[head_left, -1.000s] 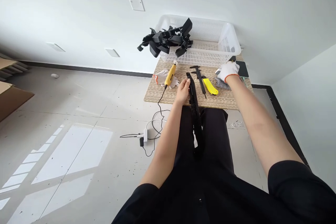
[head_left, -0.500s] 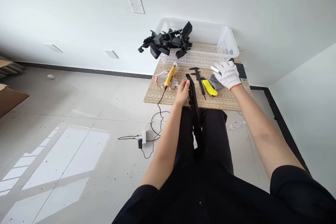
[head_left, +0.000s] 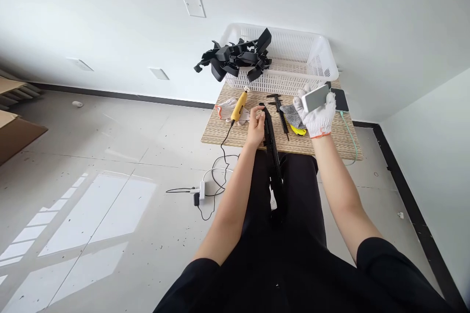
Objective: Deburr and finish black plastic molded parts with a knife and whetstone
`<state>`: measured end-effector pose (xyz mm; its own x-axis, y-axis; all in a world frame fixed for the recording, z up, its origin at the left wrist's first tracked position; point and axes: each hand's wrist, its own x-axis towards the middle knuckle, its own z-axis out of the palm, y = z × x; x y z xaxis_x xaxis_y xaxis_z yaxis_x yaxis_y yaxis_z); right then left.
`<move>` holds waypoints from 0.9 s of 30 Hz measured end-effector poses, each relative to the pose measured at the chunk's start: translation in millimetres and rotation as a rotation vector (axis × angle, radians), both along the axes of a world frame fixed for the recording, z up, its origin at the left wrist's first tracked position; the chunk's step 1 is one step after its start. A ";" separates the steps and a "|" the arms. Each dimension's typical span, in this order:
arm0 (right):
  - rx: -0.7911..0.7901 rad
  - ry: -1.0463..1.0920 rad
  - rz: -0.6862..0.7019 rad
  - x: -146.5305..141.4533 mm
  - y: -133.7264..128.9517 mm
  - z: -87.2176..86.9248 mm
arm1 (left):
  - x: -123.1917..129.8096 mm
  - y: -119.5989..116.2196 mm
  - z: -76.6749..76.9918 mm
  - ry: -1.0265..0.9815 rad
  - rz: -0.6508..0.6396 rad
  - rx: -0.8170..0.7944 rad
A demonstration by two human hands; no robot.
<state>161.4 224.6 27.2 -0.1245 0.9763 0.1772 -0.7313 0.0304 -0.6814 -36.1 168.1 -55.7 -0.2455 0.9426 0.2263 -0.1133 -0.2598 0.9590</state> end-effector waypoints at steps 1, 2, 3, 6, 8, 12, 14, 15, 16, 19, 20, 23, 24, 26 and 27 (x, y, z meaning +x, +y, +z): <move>0.009 -0.016 0.028 0.0 -4.8 -5.4 | -0.2 -0.1 1.0 0.023 -0.005 0.004; 0.026 -0.042 0.047 -0.3 -9.3 -9.9 | -0.4 0.0 1.9 0.042 -0.004 0.006; 0.043 -0.071 0.063 -1.4 -13.6 -13.1 | -0.5 0.1 2.5 0.053 0.001 0.003; 0.078 -0.135 0.085 -12.3 -28.7 -16.5 | -0.1 0.1 3.6 0.031 0.005 -0.039; 0.061 -0.162 0.092 -25.2 -40.3 -17.9 | 0.3 -0.7 4.6 0.010 0.011 -0.068; -0.146 -0.236 0.402 -49.4 -57.8 -31.3 | 1.1 -3.4 10.3 -0.028 0.029 -0.076; -0.253 -0.281 0.514 -55.6 -61.6 -40.7 | 1.4 -4.4 13.2 -0.106 0.008 -0.095; -0.287 -0.307 0.536 -57.3 -62.5 -44.5 | 1.4 -4.8 13.8 -0.131 0.009 -0.110; -0.308 -0.333 0.546 -58.3 -62.9 -47.3 | 1.1 -5.4 13.6 -0.139 0.022 -0.125; -0.322 -0.403 0.593 -59.6 -62.7 -50.1 | -2.5 -12.9 10.8 -0.071 0.141 -0.116; -0.319 -0.415 0.609 -60.0 -62.5 -49.7 | -4.4 -19.3 11.4 -0.047 0.195 -0.096; -0.312 -0.404 0.636 -61.3 -62.8 -47.2 | -8.2 -58.5 30.7 0.035 0.334 -0.026; -0.312 -0.395 0.637 -61.7 -63.4 -46.3 | -7.3 -78.9 44.8 0.105 0.312 -0.001; -0.312 -0.383 0.641 -62.2 -65.3 -44.8 | -0.1 -127.4 82.8 0.243 0.183 0.061; -0.312 -0.379 0.635 -62.3 -66.5 -44.4 | 6.2 -153.4 104.3 0.330 0.094 0.108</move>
